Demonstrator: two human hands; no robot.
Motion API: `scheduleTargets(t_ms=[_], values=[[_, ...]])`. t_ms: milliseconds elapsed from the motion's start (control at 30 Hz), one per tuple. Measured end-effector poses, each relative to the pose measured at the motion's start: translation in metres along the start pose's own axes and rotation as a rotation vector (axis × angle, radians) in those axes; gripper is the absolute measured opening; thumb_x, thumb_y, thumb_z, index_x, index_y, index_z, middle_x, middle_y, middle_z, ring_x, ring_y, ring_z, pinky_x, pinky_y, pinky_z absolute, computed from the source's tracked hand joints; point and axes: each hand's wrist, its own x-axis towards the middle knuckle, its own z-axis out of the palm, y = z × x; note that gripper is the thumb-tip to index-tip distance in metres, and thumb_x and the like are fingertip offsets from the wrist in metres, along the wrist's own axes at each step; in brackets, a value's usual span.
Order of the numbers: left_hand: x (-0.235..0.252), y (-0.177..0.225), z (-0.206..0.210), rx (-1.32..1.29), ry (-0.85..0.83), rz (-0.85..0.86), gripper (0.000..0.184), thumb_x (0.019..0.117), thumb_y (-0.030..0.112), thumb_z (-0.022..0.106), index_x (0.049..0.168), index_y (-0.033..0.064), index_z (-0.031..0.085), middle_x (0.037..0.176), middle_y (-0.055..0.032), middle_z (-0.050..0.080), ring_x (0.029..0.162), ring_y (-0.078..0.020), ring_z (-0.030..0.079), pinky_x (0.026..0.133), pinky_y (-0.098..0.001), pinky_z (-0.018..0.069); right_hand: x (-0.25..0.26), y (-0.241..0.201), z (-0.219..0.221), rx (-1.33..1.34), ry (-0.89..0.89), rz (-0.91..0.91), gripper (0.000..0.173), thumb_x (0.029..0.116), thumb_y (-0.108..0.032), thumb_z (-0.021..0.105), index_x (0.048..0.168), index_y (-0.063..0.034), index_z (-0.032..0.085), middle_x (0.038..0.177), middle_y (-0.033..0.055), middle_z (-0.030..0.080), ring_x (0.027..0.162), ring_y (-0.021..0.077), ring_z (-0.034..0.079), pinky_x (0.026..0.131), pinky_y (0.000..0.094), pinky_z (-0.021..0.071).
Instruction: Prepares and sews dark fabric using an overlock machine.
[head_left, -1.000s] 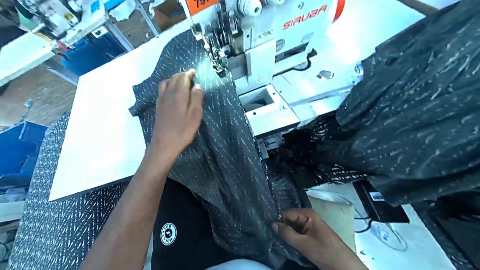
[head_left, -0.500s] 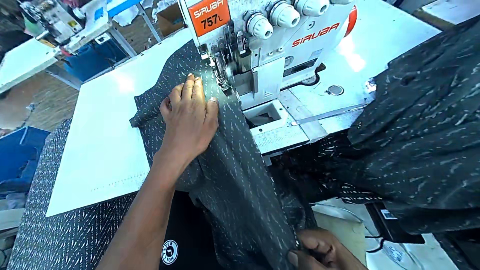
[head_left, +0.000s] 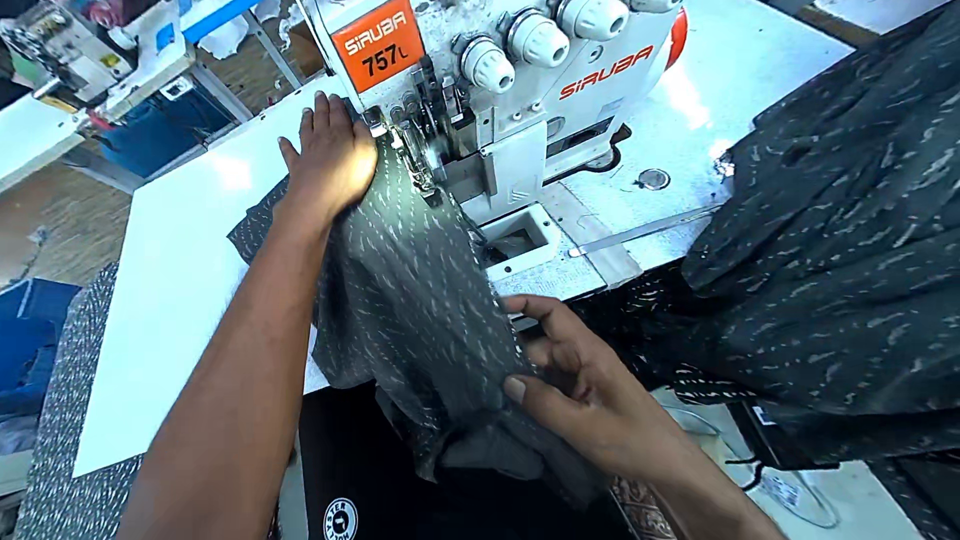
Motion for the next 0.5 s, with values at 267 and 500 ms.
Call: scheduleTargets(t_ms=[267, 500], values=[[0.061, -0.019, -0.003, 0.034, 0.103, -0.028, 0.063, 0.1094, 0.045, 0.028, 0.116, -0.0058, 0.065, 0.125, -0.0314, 0.064, 0.122, -0.0496, 0.060, 0.093, -0.0728, 0.0446, 0.064, -0.025, 0.006, -0.003, 0.056, -0.071, 0.070, 0.0904, -0.007, 0.064, 0.155, -0.0182, 0.038, 0.071, 0.0011, 0.066, 0.053, 0.0107, 0.061, 0.046, 0.0241, 0.0529], [0.095, -0.022, -0.013, 0.188, 0.303, -0.080, 0.050, 0.0984, 0.033, 0.053, 0.128, -0.0082, 0.056, 0.125, -0.0343, 0.063, 0.120, -0.0536, 0.060, 0.090, -0.0747, 0.0439, 0.108, -0.041, 0.010, -0.125, 0.216, -0.093, 0.059, 0.0947, -0.012, 0.059, 0.151, -0.0143, 0.040, 0.075, -0.0010, 0.070, 0.055, 0.0087, 0.062, 0.049, 0.0241, 0.0524]])
